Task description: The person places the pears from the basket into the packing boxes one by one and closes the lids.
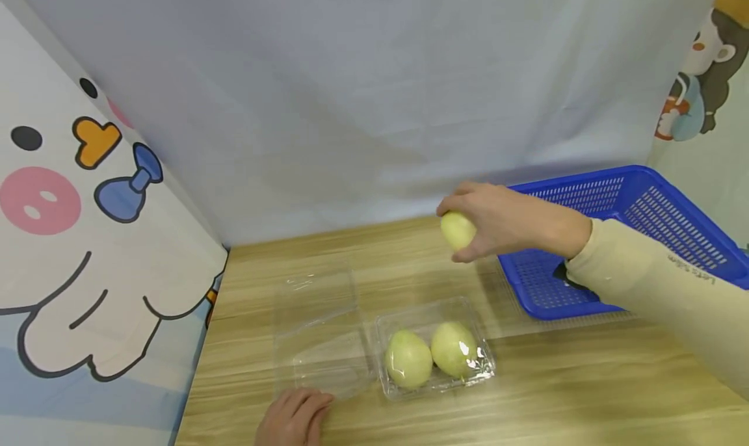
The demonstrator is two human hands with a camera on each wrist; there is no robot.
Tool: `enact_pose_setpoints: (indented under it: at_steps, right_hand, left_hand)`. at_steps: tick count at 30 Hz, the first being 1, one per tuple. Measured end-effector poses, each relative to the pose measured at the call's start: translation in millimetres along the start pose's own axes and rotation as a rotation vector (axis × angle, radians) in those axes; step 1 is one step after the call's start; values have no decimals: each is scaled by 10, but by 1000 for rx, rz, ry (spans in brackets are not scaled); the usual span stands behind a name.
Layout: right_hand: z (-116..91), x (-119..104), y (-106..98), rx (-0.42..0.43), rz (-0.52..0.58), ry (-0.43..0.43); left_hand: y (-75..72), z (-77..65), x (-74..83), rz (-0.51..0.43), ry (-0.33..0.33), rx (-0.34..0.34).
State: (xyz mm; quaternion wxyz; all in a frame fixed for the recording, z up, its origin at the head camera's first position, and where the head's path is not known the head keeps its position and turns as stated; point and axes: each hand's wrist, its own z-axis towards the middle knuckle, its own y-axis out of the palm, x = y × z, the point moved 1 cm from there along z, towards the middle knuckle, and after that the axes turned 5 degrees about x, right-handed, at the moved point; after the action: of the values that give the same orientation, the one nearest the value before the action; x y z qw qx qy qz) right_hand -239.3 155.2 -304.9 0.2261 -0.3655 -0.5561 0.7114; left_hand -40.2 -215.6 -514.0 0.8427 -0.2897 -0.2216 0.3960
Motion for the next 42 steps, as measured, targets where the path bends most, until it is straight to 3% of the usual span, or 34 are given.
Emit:
enact_pose_setpoints:
  at_steps: [5, 11, 16, 25, 30, 33, 38, 42]
  right_hand:
    - [123, -477, 349, -22, 112, -124]
    - [216, -908, 910, -59, 197, -296]
    - [315, -1212, 1287, -132, 248, -365]
    - [565, -1493, 1680, -229, 217, -299]
    - [614, -1551, 1867, -266, 158, -326]
    - [613, -1569, 1908, -298, 118, -315]
    - [582, -1614, 1914, -413, 34, -218]
    - [573, -1638, 1905, -448, -1, -184]
  left_hand:
    - [-4, -26, -5, 12, -4, 5]
    - [5, -68, -18, 31, 13, -18]
    - [3, -96, -18, 50, 10, -67]
    - [-15, -69, 28, 94, -48, -85]
    - [-21, -57, 47, 95, -50, -89]
    - [-24, -51, 46, 96, -57, -87]
    - [-35, -52, 39, 105, -75, -77]
    - [-41, -57, 29, 105, -77, -75]
